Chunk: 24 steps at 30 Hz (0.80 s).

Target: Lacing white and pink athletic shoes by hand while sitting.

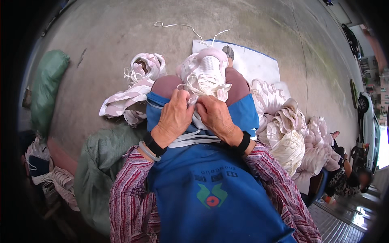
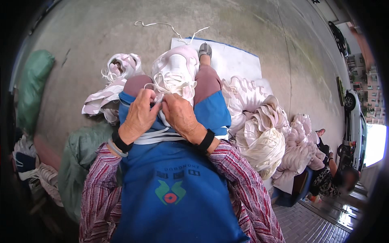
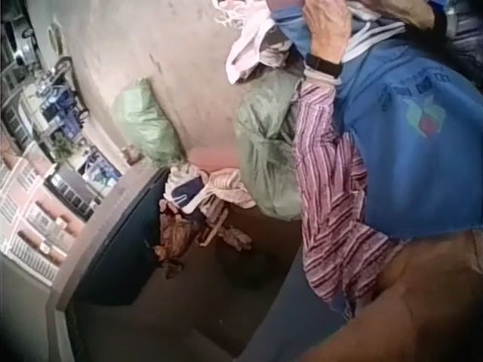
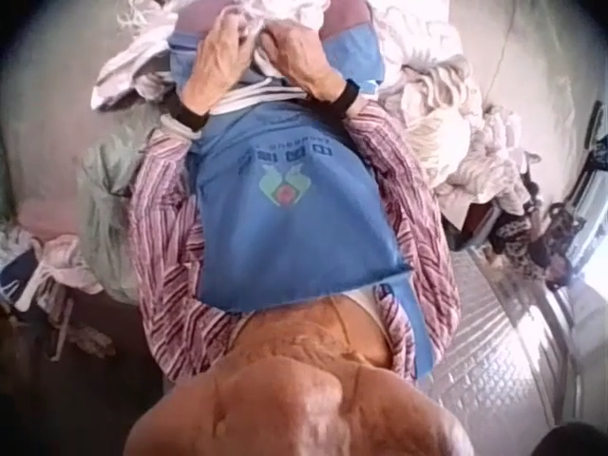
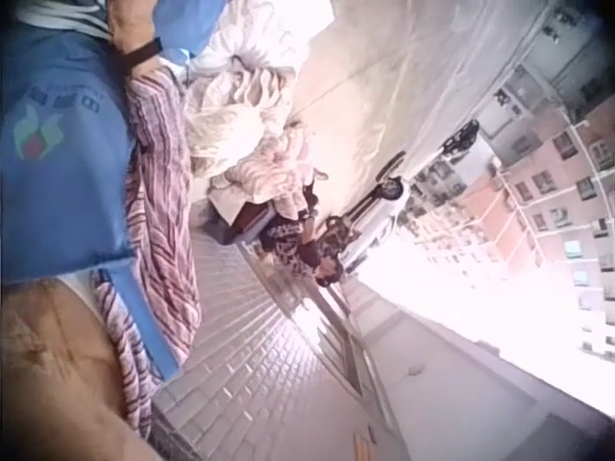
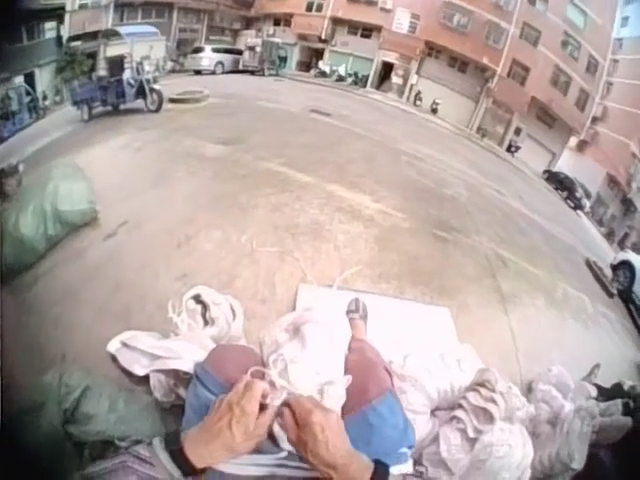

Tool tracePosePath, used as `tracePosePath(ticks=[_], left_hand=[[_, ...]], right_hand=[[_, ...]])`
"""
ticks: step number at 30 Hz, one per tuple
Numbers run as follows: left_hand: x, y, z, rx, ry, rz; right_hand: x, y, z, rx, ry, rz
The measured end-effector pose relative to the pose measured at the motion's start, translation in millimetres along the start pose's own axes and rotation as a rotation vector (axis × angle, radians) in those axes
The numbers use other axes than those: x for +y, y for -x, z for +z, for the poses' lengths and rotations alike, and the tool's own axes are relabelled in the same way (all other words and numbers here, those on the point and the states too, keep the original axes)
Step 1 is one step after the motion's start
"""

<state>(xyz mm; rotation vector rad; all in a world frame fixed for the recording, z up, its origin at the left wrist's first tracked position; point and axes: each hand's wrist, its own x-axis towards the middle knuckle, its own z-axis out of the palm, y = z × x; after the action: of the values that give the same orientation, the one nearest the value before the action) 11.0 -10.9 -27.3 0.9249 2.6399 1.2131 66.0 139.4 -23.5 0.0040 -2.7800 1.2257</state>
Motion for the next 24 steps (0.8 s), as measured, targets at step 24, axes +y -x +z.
tracePosePath(ticks=[24], left_hand=[[-15,-15,-5,0.010,0.074,0.031]], right_hand=[[5,-10,1,0.039,-0.222,0.175]])
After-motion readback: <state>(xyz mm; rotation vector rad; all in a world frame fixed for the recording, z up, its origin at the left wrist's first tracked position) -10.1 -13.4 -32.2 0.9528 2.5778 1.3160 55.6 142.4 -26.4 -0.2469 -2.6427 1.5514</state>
